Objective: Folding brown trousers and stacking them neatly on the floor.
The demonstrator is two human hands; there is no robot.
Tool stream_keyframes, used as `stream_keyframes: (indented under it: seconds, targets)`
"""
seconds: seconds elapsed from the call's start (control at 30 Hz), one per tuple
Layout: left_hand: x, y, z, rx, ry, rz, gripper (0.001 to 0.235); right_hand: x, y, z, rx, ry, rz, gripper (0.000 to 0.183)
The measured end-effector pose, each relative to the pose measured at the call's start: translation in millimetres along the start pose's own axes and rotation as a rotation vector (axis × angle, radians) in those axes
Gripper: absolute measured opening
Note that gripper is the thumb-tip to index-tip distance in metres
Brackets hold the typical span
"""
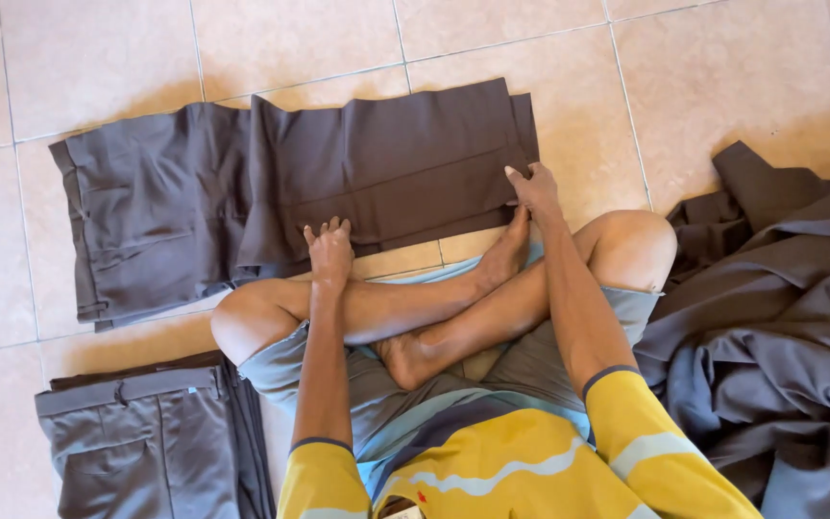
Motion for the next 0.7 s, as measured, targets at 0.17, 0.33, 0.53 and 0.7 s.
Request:
stream_keyframes:
  seconds: [0.17,0.33,0.53,0.7]
  targets:
    - [9.7,7.8,27.6,0.023,-0.009,-0.048,0.053,-8.3,18.3,18.1,0.324,0.174,-0.023,0.036]
    - [12.7,7.8,11.9,0.045,-0.049,-0.087,0.029,21.7,-11.1,37.4,0.498,0.132,-0.113,0.041]
    - [10.3,4.2,-11.5,0.142,-0.075,-0.033,0.024,8.8,-9.6,33.4,0.397,0.076,-0.111,0.059]
    - [7.2,-1.4,-34.5,0.139,-0.072,-0.022,0.028,-34.7,21.4,26.9,0.368,0.134,0.009,0.038]
Point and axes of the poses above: each hand's wrist, its own x-axis away from the middle knuckle, its own z-axis out of the back of the hand, y = z × x, the point moved 5 cm from there along -x, towards the middle knuckle, and after that the axes turned 1 degree about -z, right-handed, at the moved point
